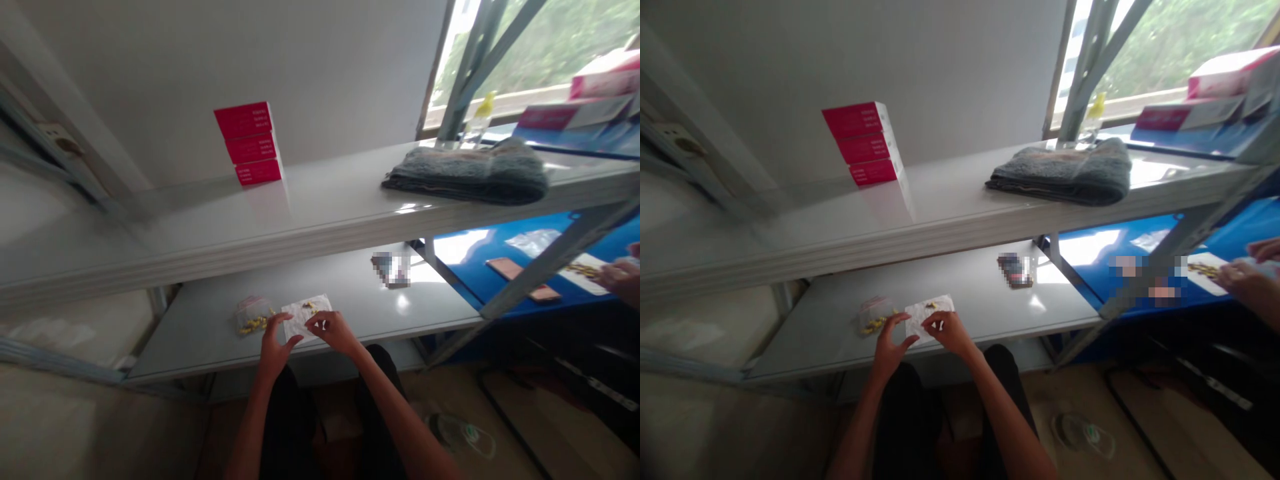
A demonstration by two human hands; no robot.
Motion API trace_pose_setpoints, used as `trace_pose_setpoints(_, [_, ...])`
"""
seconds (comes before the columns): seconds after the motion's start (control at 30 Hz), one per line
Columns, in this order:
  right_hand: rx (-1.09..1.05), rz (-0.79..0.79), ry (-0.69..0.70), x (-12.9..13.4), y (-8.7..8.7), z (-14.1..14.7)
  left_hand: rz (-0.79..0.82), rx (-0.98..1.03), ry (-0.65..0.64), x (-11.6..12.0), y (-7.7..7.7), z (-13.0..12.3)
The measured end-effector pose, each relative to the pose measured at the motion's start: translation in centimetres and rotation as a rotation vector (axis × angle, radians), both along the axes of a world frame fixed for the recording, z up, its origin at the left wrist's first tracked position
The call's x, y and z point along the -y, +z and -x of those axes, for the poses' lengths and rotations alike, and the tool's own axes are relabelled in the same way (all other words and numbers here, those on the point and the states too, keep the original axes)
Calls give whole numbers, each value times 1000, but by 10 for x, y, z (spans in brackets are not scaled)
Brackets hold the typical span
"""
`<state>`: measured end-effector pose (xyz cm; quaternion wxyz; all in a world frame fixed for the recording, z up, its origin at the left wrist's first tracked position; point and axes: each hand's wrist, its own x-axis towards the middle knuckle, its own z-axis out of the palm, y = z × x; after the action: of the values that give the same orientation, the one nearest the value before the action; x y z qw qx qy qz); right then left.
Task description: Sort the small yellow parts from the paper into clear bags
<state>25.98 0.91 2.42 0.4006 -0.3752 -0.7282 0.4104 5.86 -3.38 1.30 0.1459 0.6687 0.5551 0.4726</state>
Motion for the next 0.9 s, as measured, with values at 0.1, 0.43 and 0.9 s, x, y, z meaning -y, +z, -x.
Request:
trace_pose_setpoints(0.1, [-1, 18, 63, 2, -11, 4, -13, -33, -44, 0, -8, 7])
trace_pose_setpoints(0.43, [398, -154, -421, -22, -57, 3, 188, 182, -65, -14, -44, 21])
trace_pose_setpoints(0.9, [598, -82, -352, -37, -59, 18, 233, 360, -49, -31, -57, 10])
